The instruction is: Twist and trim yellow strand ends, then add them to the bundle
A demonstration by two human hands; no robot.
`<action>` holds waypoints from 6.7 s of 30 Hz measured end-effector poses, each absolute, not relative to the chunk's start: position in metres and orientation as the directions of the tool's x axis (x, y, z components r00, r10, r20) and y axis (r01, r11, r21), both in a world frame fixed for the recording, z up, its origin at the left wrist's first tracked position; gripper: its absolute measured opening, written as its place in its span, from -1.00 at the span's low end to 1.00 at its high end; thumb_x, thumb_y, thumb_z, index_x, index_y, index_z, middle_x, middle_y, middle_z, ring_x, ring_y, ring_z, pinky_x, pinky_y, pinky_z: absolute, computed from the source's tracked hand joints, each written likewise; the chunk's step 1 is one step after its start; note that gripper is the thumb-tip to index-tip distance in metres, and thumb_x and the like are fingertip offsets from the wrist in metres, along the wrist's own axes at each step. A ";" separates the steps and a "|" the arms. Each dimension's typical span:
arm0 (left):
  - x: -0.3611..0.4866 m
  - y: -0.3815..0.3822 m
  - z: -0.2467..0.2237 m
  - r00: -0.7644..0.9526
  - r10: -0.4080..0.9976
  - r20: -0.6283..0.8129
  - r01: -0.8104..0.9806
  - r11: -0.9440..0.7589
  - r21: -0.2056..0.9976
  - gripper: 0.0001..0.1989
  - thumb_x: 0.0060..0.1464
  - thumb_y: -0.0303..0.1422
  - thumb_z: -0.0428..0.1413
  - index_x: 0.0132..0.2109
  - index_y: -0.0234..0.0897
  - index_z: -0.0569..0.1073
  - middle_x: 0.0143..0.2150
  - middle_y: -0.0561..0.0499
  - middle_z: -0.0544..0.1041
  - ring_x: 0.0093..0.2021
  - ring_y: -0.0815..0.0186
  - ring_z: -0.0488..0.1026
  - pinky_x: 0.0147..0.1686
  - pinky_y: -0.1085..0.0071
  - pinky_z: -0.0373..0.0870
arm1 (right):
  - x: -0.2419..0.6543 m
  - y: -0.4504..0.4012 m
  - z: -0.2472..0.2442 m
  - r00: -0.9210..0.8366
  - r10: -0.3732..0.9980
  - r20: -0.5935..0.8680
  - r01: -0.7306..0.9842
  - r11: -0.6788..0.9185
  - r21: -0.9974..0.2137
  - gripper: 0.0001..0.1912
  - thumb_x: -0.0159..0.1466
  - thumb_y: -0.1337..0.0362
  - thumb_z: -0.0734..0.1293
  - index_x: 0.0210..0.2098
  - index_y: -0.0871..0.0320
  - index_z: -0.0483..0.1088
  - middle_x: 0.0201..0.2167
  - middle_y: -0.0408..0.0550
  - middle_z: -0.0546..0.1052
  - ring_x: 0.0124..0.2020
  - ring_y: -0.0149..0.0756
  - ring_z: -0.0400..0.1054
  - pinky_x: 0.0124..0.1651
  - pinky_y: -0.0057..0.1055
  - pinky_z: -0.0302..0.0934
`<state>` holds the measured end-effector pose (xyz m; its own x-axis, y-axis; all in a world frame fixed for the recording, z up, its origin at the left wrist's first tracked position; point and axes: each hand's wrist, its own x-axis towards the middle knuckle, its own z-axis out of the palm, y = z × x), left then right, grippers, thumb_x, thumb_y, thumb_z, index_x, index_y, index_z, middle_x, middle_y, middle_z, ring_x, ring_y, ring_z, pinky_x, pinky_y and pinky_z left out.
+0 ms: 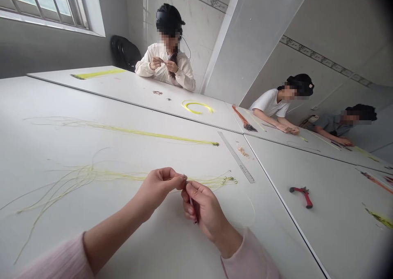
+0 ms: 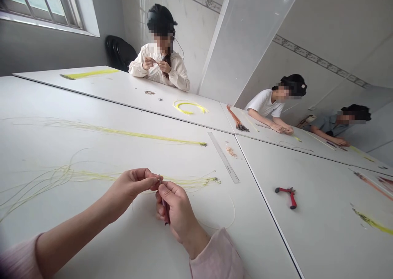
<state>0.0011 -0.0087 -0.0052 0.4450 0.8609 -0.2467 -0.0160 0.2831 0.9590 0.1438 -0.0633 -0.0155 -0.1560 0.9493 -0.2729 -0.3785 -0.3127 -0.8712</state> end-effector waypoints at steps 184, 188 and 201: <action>-0.003 -0.010 -0.005 0.503 0.841 -0.198 0.008 0.225 0.974 -0.73 0.01 -0.18 0.15 -0.49 -0.25 0.35 -0.44 0.05 0.48 -0.27 0.25 0.43 -0.12 0.26 0.26 | 0.151 -0.061 -0.010 -0.168 0.940 -0.298 -0.275 -0.335 -0.901 -0.81 0.22 0.21 0.22 -0.39 0.21 0.36 -0.52 -0.22 0.17 -0.68 -0.61 -0.09 -0.62 -0.51 -0.31; -0.003 -0.009 -0.005 0.514 0.837 -0.188 -0.004 0.221 0.975 -0.74 0.01 -0.18 0.15 -0.49 -0.25 0.36 -0.43 0.04 0.49 -0.27 0.25 0.44 -0.13 0.26 0.27 | 0.151 -0.061 -0.009 -0.174 0.938 -0.299 -0.274 -0.338 -0.900 -0.81 0.23 0.22 0.21 -0.39 0.21 0.36 -0.53 -0.22 0.16 -0.68 -0.61 -0.09 -0.62 -0.51 -0.30; -0.002 -0.009 -0.004 0.497 0.846 -0.193 0.039 0.201 0.979 -0.81 0.02 -0.27 0.12 -0.48 -0.25 0.37 -0.42 0.01 0.52 -0.27 0.21 0.46 -0.15 0.25 0.30 | 0.153 -0.061 -0.009 -0.182 0.936 -0.301 -0.238 -0.339 -0.910 -0.81 0.24 0.23 0.20 -0.39 0.21 0.35 -0.52 -0.22 0.15 -0.68 -0.61 -0.10 -0.61 -0.50 -0.31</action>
<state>-0.0024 -0.0087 -0.0041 0.4971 0.8459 -0.1933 0.0387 0.2010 0.9788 0.1529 -0.0606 -0.0086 -0.1823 0.9362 -0.3006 -0.2381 -0.3386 -0.9103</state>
